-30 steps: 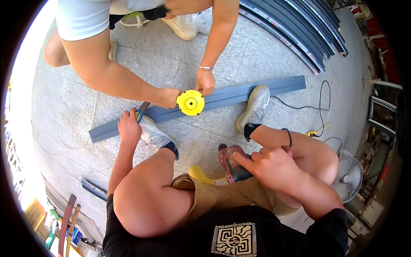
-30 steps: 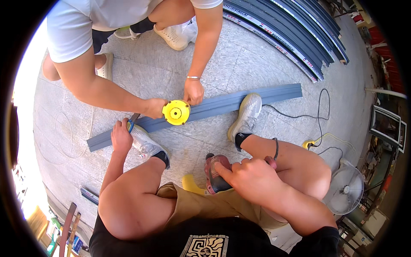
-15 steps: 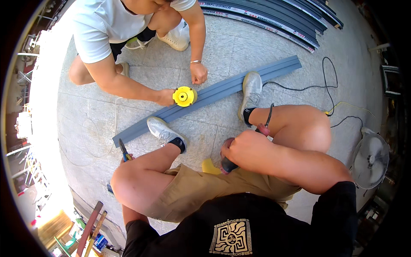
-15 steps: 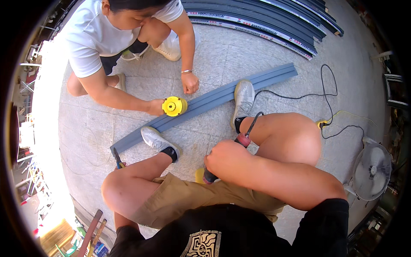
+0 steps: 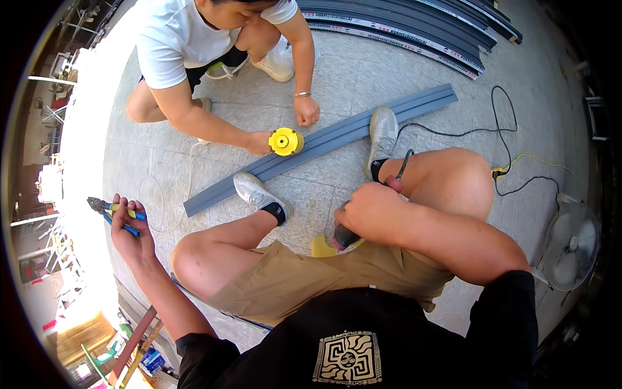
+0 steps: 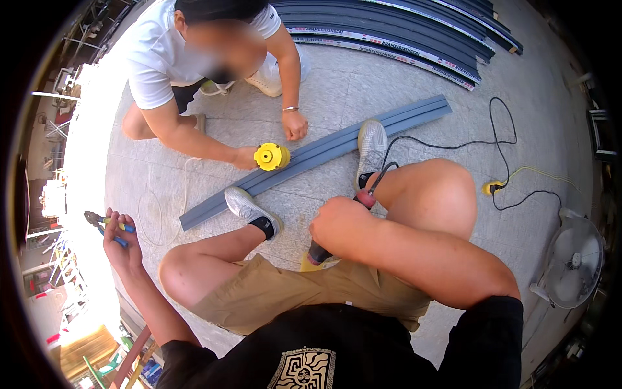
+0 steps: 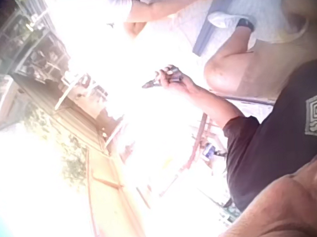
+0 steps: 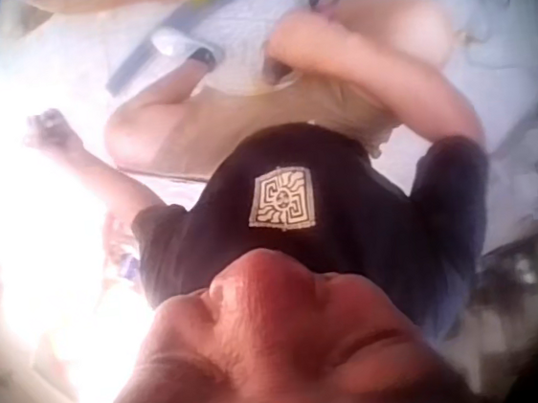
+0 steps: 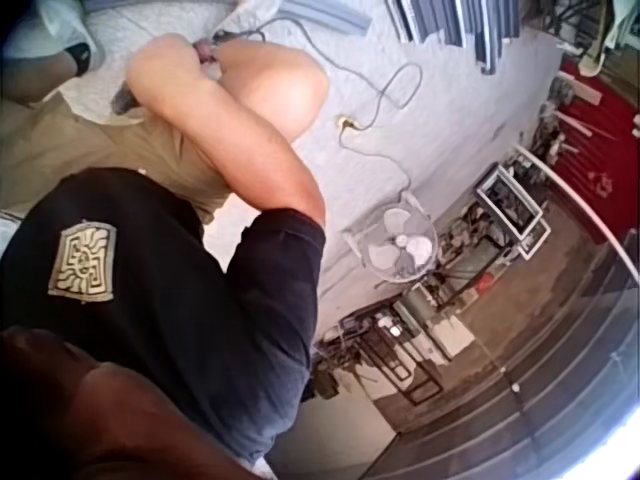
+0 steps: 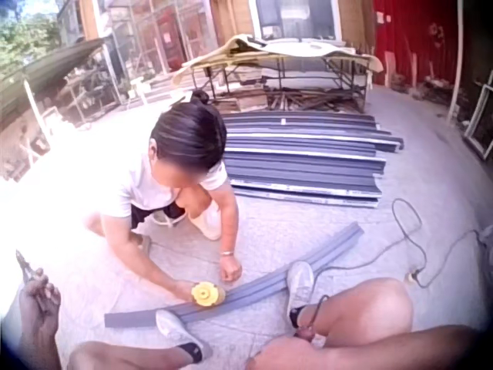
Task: The person uses a power drill to create holes in a long metal track while holding a small bracket and pliers, then adjusts a large floor fan.
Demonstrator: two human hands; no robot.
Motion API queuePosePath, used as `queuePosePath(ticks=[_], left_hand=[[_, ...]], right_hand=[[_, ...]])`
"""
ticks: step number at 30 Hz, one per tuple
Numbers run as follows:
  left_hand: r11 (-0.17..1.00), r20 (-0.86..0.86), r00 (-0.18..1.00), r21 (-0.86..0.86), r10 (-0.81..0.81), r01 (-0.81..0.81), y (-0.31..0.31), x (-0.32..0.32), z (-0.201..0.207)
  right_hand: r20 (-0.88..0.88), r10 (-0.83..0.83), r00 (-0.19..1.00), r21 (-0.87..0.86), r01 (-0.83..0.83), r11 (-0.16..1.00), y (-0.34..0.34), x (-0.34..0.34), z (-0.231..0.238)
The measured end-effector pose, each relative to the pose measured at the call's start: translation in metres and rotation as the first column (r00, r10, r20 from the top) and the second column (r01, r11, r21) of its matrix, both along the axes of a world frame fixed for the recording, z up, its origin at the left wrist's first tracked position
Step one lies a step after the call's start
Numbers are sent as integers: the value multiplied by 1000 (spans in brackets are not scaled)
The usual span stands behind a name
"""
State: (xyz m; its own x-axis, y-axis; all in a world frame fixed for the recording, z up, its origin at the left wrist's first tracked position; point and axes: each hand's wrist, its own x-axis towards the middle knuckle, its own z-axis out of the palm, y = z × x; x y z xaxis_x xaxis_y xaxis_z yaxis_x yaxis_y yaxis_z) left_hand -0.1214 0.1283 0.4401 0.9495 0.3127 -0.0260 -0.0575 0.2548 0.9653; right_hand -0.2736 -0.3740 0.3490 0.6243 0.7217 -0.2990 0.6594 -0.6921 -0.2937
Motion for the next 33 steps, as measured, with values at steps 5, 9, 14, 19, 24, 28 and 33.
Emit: queuePosePath(ticks=[5, 9, 14, 19, 24, 28, 33], left_hand=[[947, 40, 993, -298, -113, 120, -64, -10, 9], [881, -84, 992, -471, -90, 40, -67, -3, -24], [737, -225, 967, -673, -116, -68, -43, -2, -41], [832, -171, 984, -552, -59, -46, -51, -14, -41], [816, -195, 978, -575, -68, -57, -47, -21, -42], [810, -207, 975, -583, -81, -57, -55, -21, -39], [811, -205, 976, -583, -79, -57, -65, -24, -35]], right_hand=[[-7, 3, 1000, -59, -3, 998, 2, 2, -4], [-26, -21, 999, -49, 20, 999, 2, 4, -3], [-27, -1, 1000, -77, -1, 997, 2, 4, -6], [-47, -53, 998, -108, 48, 993, 11, 1, -4], [-102, -86, 991, -17, 85, 996, 13, 6, 4], [-35, -53, 998, -9, 53, 999, 12, 6, -3], [-32, -74, 997, 17, 75, 997, 13, 6, -8]])
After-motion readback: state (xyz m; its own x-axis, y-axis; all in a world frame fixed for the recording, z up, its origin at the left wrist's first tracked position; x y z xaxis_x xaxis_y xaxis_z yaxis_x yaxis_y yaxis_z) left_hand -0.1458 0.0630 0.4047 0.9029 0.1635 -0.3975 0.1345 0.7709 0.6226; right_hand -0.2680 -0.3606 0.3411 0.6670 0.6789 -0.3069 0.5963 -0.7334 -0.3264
